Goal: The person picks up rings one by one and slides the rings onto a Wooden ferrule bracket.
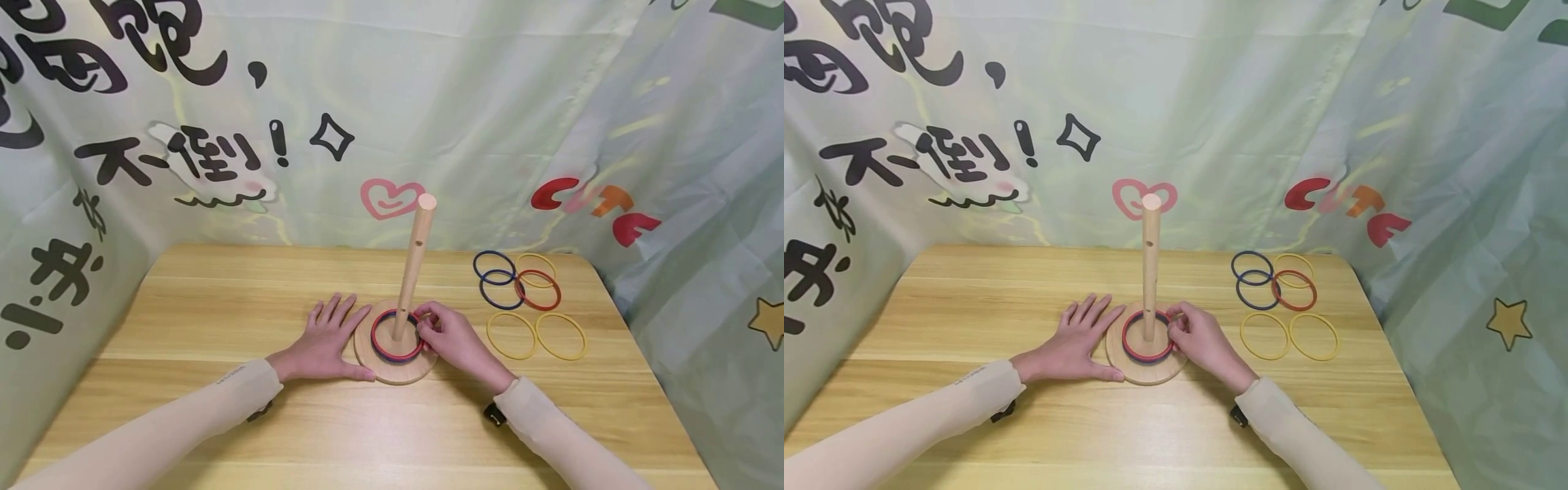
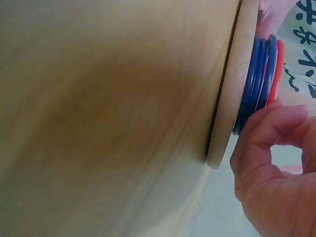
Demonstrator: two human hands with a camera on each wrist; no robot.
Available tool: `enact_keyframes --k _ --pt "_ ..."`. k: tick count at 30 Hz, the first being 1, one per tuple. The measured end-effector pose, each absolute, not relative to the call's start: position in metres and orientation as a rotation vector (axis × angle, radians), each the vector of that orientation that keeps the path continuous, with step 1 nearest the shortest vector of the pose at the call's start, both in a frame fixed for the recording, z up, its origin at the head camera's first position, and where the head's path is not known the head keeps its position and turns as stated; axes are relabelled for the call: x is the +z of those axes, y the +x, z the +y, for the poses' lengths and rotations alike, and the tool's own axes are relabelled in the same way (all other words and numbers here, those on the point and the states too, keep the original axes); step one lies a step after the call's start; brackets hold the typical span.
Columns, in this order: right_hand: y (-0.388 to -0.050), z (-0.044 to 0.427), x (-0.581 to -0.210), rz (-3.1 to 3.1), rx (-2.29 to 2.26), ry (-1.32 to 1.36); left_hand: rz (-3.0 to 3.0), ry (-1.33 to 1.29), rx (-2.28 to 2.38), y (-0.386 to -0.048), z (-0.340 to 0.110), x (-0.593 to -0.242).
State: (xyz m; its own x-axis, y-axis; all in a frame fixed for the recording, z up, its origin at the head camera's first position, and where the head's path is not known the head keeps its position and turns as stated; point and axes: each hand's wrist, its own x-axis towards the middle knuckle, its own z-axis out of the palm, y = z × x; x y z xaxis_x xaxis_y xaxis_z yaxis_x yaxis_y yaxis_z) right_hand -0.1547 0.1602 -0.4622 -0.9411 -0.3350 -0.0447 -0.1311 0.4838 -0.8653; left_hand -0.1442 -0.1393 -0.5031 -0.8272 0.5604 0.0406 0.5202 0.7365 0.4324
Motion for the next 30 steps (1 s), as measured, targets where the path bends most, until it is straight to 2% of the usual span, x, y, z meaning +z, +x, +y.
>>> enact_keyframes --k 8,15,23,30 --pt "-0.151 0.18 -0.455 2.567 -1.417 -0.41 2.852 0.906 0.687 -0.149 -0.142 -0.515" --pt "-0.142 0.217 -0.449 2.743 -1.282 -0.447 2.842 0.913 0.732 -0.145 -0.14 -0.504" --pt "-0.132 0.268 -0.449 2.928 -1.049 -0.424 2.842 0.901 0.709 -0.145 -0.139 -0.507" --pt "-0.127 0.288 -0.456 2.948 -0.869 -0.378 2.837 0.879 0.673 -0.144 -0.139 -0.503"
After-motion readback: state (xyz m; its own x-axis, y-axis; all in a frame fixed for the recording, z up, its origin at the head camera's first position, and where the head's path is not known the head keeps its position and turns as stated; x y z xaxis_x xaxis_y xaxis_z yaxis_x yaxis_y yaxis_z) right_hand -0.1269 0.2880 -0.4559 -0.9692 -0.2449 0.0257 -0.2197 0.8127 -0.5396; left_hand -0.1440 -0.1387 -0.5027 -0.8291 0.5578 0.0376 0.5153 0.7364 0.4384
